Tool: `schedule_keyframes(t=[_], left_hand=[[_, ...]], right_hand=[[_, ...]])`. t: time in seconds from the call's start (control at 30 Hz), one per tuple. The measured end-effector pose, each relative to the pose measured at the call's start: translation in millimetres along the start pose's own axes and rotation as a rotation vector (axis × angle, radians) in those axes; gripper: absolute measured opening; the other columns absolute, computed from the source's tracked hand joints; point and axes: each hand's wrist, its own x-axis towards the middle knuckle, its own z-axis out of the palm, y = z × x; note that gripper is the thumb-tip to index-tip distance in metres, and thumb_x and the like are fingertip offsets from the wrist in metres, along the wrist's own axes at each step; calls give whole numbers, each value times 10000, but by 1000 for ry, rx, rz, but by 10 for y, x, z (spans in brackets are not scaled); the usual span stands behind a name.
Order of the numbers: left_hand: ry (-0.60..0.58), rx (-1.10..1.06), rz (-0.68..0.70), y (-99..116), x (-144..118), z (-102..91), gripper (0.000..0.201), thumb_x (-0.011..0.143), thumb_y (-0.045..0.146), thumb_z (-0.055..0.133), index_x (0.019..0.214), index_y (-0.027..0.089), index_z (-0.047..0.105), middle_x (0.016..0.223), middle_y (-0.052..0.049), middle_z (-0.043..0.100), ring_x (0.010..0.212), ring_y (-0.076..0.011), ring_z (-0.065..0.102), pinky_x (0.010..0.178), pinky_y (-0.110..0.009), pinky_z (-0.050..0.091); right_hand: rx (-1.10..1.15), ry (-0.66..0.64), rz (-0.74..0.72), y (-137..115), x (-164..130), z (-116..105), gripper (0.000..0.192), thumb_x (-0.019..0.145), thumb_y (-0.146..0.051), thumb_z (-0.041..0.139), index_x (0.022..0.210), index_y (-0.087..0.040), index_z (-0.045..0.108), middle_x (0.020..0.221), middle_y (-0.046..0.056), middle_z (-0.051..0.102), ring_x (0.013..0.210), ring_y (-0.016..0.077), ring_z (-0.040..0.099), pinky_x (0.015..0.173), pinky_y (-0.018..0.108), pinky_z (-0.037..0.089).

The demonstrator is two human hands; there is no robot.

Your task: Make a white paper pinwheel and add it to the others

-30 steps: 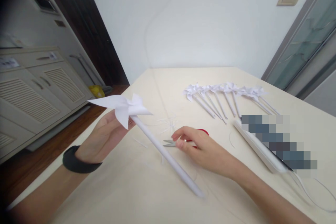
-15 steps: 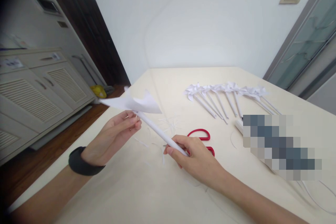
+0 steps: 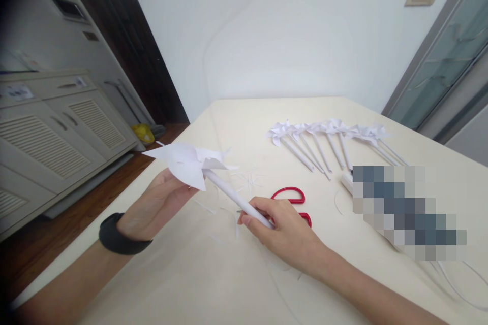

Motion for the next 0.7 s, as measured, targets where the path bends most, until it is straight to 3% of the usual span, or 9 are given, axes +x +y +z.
schedule_keyframes(t=[0.2, 0.4, 0.7], left_hand=[[-43, -46, 39, -11, -5, -3, 89, 806, 156, 574, 796, 189, 657, 757, 5, 571, 696, -103, 488, 687, -219, 428], [10, -40, 18, -13, -6, -23, 165, 791, 143, 589, 925, 207, 661, 912, -6, 608, 837, -126, 525, 795, -251, 435], [-28, -71, 55, 3, -34, -40, 124, 772, 221, 604, 884, 213, 657, 994, -15, 636, 956, -174, 558, 866, -275, 445]], right_hand=[[-28, 9, -22, 1, -9, 5, 244, 875, -326, 416, 878, -211, 631, 687, -9, 575, 616, 129, 504, 546, 241, 327], [-36, 21, -34, 15, 4, 10, 252, 877, -319, 408, 877, -200, 630, 672, -1, 577, 588, 128, 495, 518, 233, 321], [-138, 42, -59, 37, -21, 39, 229, 883, -315, 405, 860, -211, 608, 694, 2, 599, 606, 134, 502, 526, 236, 308]])
